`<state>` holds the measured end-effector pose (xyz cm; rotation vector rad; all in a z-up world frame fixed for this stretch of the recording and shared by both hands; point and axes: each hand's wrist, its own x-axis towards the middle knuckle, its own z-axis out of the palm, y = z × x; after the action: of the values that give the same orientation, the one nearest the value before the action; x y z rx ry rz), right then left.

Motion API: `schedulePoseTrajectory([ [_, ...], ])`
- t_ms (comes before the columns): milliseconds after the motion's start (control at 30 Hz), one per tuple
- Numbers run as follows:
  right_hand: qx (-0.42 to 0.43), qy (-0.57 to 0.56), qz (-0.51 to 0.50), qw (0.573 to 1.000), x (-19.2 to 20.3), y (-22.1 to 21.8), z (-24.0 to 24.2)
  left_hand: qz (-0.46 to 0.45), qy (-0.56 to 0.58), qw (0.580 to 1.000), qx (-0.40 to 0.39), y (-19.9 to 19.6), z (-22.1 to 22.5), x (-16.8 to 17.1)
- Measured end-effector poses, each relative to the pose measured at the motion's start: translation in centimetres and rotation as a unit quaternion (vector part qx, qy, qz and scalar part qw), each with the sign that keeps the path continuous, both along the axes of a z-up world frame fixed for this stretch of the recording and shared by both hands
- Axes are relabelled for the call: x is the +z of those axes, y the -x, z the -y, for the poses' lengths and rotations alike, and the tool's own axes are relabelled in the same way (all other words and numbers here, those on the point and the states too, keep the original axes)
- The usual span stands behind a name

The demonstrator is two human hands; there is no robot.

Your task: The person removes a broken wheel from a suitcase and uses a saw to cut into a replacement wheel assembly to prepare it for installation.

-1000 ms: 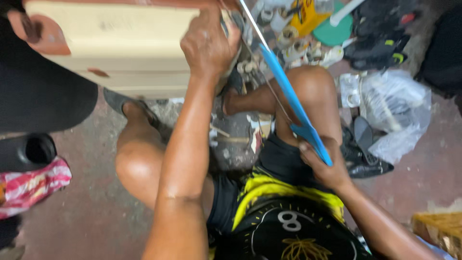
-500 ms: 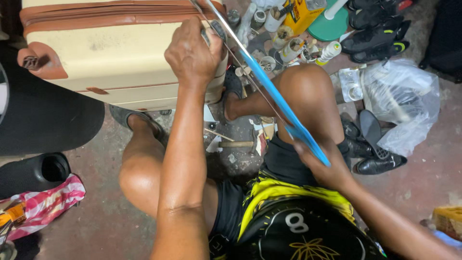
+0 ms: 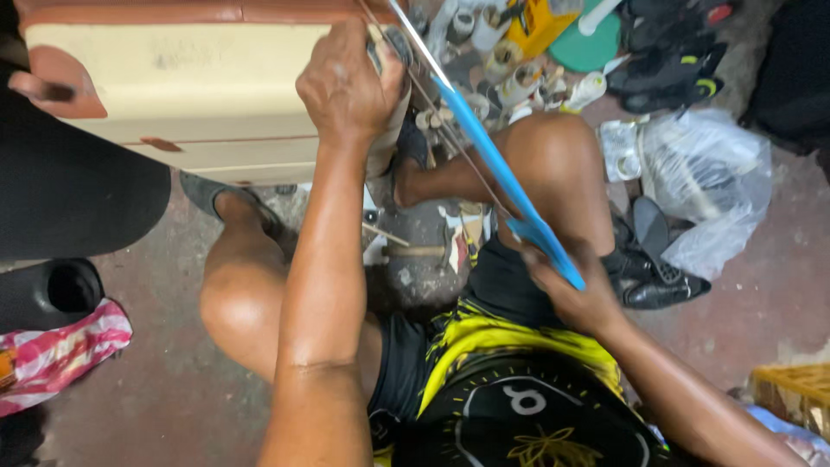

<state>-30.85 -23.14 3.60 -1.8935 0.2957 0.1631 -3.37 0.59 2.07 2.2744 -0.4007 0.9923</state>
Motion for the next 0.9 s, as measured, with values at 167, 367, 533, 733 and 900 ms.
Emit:
schedulePoseTrajectory([
  [167,0.122,0.124,0.317,0.932,4.1,-6.6,-4.0,-0.005,0.002,1.0,-0.031,0.1,-0.1,0.4],
  [367,0.103,-0.033,0.157,0.982,-1.1,-15.9,-4.7,-0.01,0.003,0.999,-0.032,1.3,0.0,-0.6],
  [533,0.02,-0.003,-0.007,1.0,0.9,0.2,-0.4,-0.019,0.004,1.0,-0.021,1.4,0.0,-0.4],
  [733,0.137,0.061,0.149,0.977,5.7,-12.4,-7.1,0.003,0.019,0.999,-0.04,1.0,0.3,-0.4],
  [900,0.098,0.064,0.175,0.978,1.9,-12.7,-5.4,-0.008,0.016,1.0,-0.018,-0.6,-0.4,-1.1],
])
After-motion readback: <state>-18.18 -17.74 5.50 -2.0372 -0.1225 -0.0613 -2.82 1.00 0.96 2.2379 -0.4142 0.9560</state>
